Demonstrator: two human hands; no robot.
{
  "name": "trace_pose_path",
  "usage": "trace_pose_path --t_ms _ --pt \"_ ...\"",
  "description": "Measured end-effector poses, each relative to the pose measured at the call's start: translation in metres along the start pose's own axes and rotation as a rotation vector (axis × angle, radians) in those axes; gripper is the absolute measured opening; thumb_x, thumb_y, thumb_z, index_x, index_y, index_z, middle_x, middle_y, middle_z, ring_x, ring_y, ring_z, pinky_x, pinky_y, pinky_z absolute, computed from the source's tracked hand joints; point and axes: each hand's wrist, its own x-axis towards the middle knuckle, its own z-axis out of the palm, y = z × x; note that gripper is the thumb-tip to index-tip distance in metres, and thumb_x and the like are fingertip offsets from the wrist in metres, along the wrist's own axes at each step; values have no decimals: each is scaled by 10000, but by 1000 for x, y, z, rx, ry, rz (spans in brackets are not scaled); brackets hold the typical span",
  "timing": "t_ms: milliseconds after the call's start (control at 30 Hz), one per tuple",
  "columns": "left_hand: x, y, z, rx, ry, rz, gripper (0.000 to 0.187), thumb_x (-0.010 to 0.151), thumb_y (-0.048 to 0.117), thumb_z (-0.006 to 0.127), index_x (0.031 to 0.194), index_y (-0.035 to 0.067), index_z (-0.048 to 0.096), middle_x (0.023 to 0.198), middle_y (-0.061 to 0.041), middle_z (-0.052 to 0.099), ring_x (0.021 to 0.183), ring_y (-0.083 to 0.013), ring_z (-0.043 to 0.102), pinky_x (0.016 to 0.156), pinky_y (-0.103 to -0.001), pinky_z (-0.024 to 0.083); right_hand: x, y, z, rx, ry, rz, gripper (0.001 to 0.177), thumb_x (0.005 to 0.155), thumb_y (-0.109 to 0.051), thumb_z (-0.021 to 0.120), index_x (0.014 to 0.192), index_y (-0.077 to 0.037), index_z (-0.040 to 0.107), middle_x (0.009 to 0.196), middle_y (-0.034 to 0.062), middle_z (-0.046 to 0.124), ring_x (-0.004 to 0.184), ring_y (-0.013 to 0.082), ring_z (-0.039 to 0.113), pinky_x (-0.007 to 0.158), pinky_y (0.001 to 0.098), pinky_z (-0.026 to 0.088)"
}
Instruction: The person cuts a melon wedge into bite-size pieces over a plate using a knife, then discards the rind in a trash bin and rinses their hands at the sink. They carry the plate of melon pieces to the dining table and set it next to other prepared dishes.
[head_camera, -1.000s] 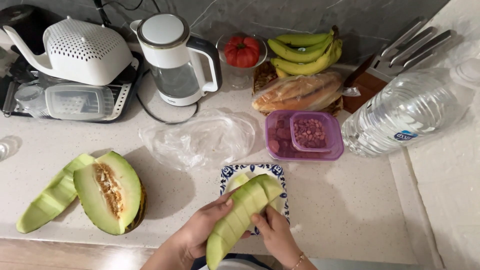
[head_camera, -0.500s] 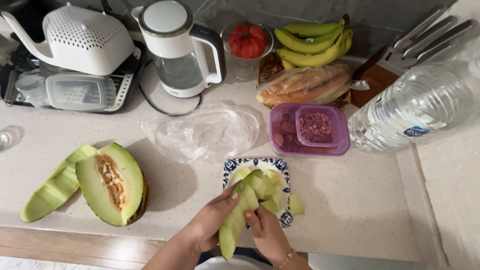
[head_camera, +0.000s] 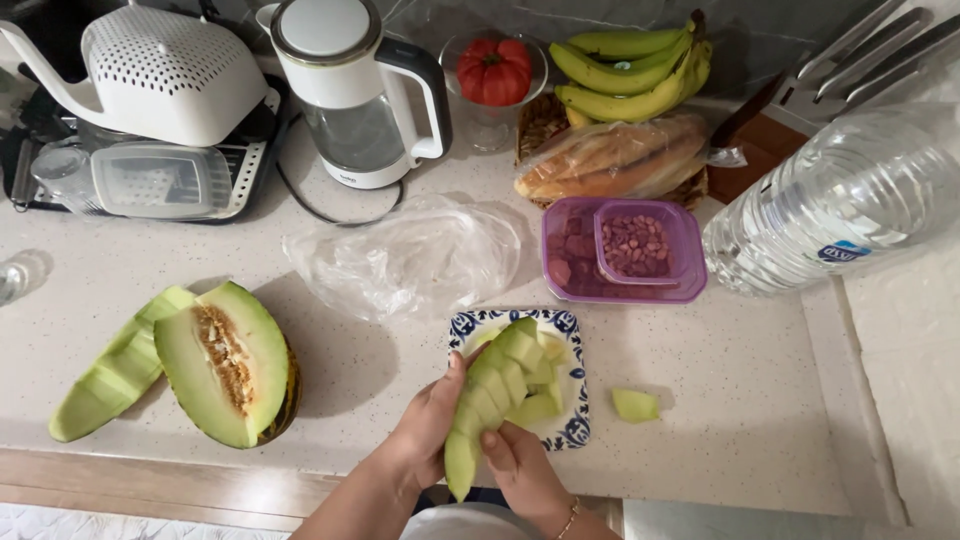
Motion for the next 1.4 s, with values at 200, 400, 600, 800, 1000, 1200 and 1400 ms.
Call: trace_pose_path --t_ms 200,400,600,800,1000,1200,1400 --pt "1 4 12 -29 76 27 652 1008 546 289 1500 180 511 1312 -133 687 1113 -269 693 927 -413 575 -4 17 5 -108 -42 -21 520 1037 -469 508 952 26 645 662 -4 541 609 87 471 550 276 421" --pt "22 -11 -2 -121 31 157 613 1034 478 328 1522 137 473 1364 -135 641 1136 -284 646 956 -414 547 -9 -15 5 -84 -138 -97 522 1040 -488 497 1039 13 643 712 -25 558 640 78 476 569 279 429" --pt "25 -6 5 -179 91 260 575 997 314 454 1525 87 440 1403 -122 630 1222 -257 641 1007 -402 532 -4 5 4 -76 -172 -36 542 1042 -516 502 910 -1 604 646 -33 504 596 75 452 538 277 393" --pt "39 -8 5 -192 108 269 565 954 188 500 1504 64 472 1360 -169 648 1178 -290 652 964 -417 551 -1 24 -1 292 -242 158 500 1065 -502 508 825 -64 502 600 -46 426 480 70 366 433 259 310" --pt "44 -9 6 -181 77 308 577 929 111 484 1502 43 479 1355 -155 642 1165 -286 653 966 -427 554 0 28 -13 348 -242 196 487 1084 -513 456 820 -103 448 589 -16 426 469 97 404 438 271 349" --pt "51 -11 2 -116 72 300 612 902 49 483 1514 54 481 1362 -154 649 1167 -280 652 983 -401 540 9 2 -24 580 -187 333 555 1085 -552 398 769 -97 430 544 -32 365 397 85 326 348 262 281" --pt "69 -26 -23 251 15 501 630 851 -70 498 1470 40 459 1485 -126 548 1326 -220 552 1082 -348 456 5 -12 -40 688 95 514 485 1045 -514 423 796 -101 481 568 5 406 424 135 383 407 299 345"
